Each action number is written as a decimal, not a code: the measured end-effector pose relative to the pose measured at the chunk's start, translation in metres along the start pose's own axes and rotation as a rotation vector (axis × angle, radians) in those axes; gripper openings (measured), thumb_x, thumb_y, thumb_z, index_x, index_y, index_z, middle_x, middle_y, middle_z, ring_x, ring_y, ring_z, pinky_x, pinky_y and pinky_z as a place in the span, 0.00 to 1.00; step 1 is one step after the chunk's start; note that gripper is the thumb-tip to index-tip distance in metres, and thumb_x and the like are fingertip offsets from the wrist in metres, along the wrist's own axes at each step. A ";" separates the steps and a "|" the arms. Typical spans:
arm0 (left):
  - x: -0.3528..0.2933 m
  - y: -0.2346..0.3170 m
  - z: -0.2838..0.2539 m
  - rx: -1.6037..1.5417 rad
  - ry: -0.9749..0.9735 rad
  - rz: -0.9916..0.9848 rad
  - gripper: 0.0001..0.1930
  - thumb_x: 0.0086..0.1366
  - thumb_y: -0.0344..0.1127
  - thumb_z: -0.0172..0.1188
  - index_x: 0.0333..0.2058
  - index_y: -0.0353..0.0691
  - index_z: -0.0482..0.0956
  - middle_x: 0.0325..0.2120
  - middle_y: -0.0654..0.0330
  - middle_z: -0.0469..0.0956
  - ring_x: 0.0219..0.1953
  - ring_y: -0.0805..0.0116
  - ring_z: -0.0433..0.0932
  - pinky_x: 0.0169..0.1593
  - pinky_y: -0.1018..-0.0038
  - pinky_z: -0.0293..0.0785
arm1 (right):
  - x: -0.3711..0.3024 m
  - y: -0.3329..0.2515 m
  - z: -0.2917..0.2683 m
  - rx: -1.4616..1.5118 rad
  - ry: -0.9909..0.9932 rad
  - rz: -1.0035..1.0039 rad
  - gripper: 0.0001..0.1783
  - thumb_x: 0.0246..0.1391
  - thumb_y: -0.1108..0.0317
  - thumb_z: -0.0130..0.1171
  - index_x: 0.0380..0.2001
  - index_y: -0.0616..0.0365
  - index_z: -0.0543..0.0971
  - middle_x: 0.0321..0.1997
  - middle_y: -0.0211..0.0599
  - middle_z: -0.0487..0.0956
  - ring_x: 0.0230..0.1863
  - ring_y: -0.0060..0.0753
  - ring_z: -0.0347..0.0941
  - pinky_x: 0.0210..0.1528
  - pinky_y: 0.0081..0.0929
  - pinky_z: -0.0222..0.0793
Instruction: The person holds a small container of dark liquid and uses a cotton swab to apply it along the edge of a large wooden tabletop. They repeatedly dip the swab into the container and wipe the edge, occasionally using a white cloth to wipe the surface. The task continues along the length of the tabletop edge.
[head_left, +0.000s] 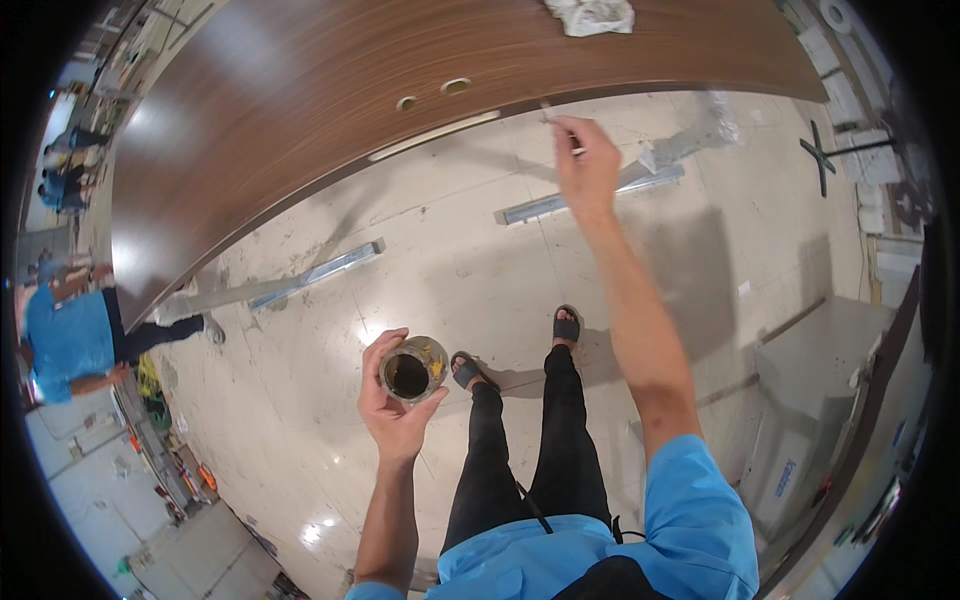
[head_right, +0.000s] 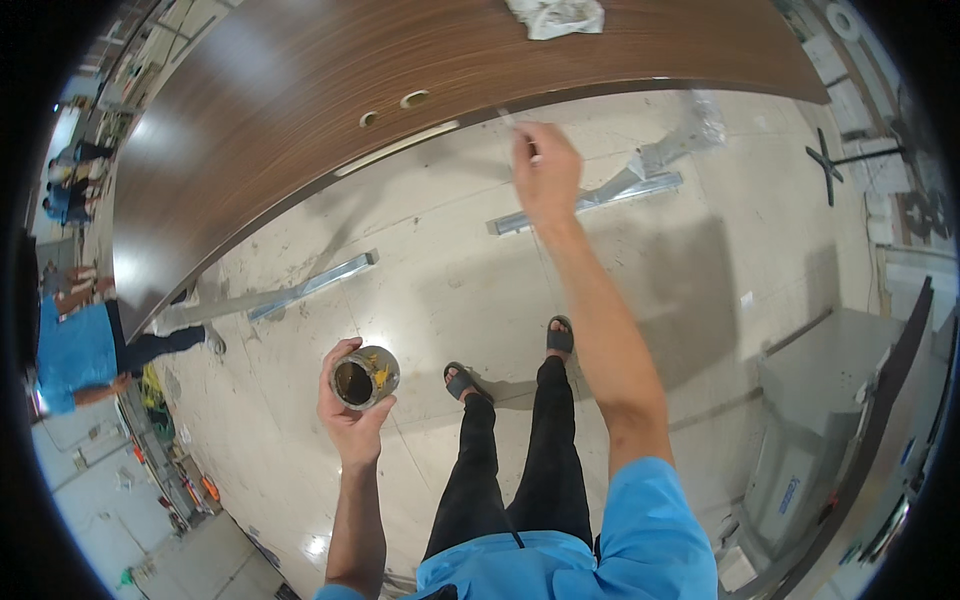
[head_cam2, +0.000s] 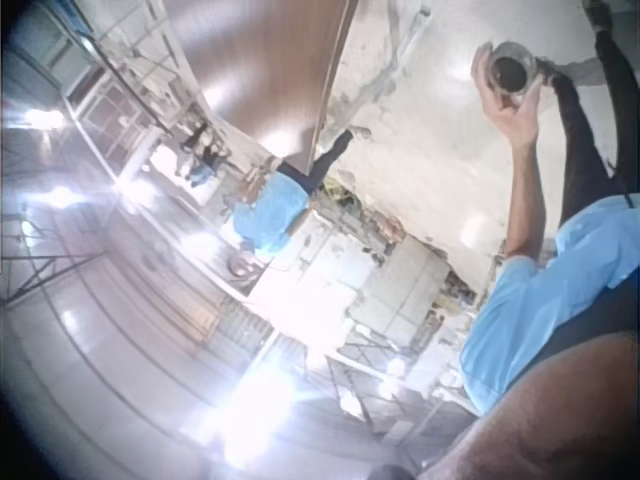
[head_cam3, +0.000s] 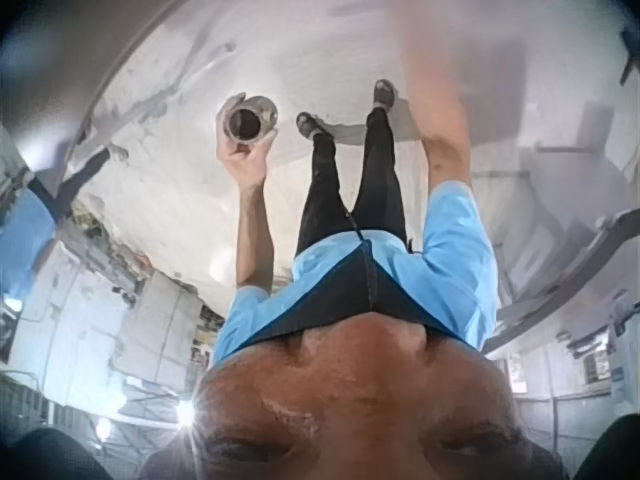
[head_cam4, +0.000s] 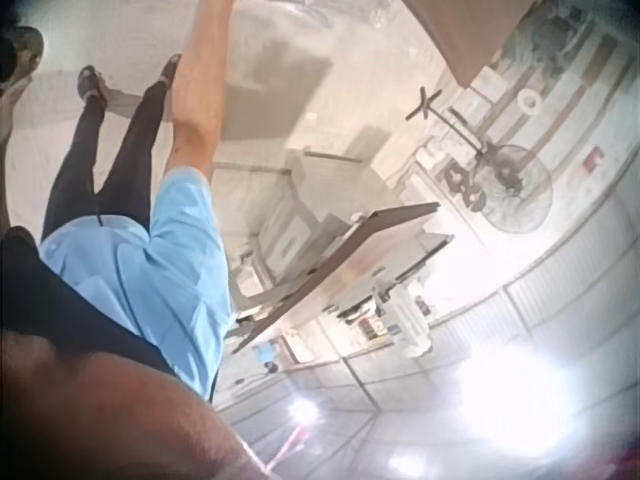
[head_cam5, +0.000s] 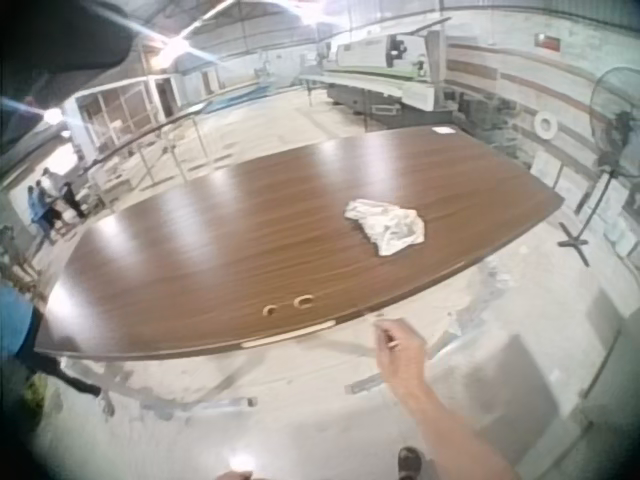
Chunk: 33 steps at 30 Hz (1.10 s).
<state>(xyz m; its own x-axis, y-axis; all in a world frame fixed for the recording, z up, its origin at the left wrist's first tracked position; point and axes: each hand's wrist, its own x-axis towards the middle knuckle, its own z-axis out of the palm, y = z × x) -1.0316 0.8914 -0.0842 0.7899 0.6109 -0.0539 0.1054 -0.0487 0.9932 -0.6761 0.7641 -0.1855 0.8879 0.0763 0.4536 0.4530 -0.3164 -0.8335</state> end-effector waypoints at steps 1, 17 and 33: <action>0.001 0.002 0.005 -0.011 -0.004 -0.009 0.40 0.45 0.21 0.77 0.60 0.36 0.73 0.60 0.51 0.71 0.63 0.60 0.72 0.66 0.65 0.72 | -0.001 0.005 -0.001 -0.030 -0.026 -0.009 0.06 0.60 0.73 0.63 0.38 0.61 0.85 0.34 0.43 0.84 0.30 0.37 0.80 0.36 0.32 0.74; 0.012 0.021 0.097 0.066 -0.137 -0.008 0.41 0.47 0.27 0.80 0.61 0.35 0.71 0.61 0.52 0.71 0.61 0.61 0.74 0.65 0.65 0.74 | 0.073 0.092 -0.117 -0.072 0.136 -0.011 0.05 0.57 0.72 0.66 0.36 0.60 0.86 0.33 0.45 0.85 0.32 0.44 0.81 0.37 0.34 0.75; 0.019 0.028 0.146 0.066 -0.184 0.034 0.40 0.46 0.28 0.81 0.59 0.36 0.73 0.61 0.52 0.71 0.61 0.61 0.73 0.64 0.66 0.74 | 0.129 0.134 -0.197 -0.365 0.211 0.027 0.06 0.57 0.69 0.65 0.35 0.57 0.87 0.34 0.45 0.85 0.33 0.46 0.82 0.38 0.37 0.76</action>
<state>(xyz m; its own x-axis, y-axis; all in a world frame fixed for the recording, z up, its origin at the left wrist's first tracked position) -0.9252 0.7863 -0.0729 0.8903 0.4532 -0.0440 0.1112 -0.1226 0.9862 -0.5167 0.5457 -0.1769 0.8458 -0.1201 0.5197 0.3382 -0.6327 -0.6967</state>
